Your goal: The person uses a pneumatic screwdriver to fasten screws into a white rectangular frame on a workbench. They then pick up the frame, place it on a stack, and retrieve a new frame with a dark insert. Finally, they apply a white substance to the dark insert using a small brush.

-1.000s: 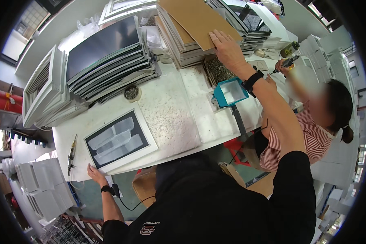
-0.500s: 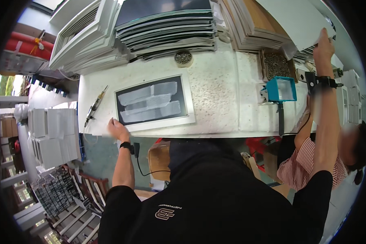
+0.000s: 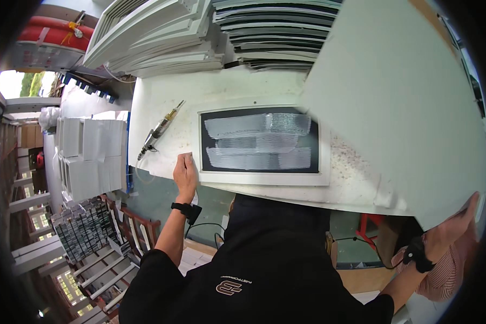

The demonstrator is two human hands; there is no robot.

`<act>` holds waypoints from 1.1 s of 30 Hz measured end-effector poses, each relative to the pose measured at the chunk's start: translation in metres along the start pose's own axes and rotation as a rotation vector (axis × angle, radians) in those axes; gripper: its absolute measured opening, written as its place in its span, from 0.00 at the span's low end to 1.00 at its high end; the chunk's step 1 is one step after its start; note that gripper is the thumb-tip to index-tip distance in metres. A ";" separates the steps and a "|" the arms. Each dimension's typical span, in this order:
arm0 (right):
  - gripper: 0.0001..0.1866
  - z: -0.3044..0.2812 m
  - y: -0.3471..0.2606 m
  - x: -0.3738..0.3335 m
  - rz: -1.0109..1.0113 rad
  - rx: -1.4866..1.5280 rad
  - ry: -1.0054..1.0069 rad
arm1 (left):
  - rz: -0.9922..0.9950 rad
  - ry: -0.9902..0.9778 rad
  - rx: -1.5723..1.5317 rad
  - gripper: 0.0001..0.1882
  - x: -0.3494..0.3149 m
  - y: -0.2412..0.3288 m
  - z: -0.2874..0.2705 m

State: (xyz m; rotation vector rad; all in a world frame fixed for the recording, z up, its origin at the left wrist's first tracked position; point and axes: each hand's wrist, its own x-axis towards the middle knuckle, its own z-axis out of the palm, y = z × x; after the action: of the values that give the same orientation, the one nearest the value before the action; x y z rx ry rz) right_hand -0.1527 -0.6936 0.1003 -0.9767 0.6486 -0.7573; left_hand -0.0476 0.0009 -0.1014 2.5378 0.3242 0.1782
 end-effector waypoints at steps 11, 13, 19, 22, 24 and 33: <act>0.23 0.049 0.225 -0.109 0.328 -0.091 -0.238 | 0.177 0.098 -0.181 0.08 0.002 -0.050 -0.005; 0.24 0.057 0.237 -0.127 0.287 -0.119 -0.222 | 0.200 0.118 -0.241 0.09 0.002 -0.053 0.001; 0.24 0.018 0.284 -0.170 0.174 -0.124 -0.403 | 0.175 -0.016 -0.825 0.19 -0.018 -0.081 -0.019; 0.23 0.008 0.293 -0.209 0.192 -0.118 -0.573 | 0.319 -0.045 -1.105 0.29 -0.055 -0.070 -0.026; 0.22 0.014 0.297 -0.240 0.195 -0.140 -0.575 | 0.239 -0.107 -1.137 0.29 -0.089 -0.076 -0.037; 0.27 -0.060 0.331 -0.273 -0.092 -0.476 -0.420 | -0.036 -0.413 -1.188 0.23 -0.133 -0.139 -0.029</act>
State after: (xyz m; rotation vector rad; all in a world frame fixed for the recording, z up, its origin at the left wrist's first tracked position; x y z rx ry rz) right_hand -0.2687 -0.3858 -0.1825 -1.5600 0.4205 -0.4572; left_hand -0.2082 0.0930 -0.1619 1.3379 0.0476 -0.1447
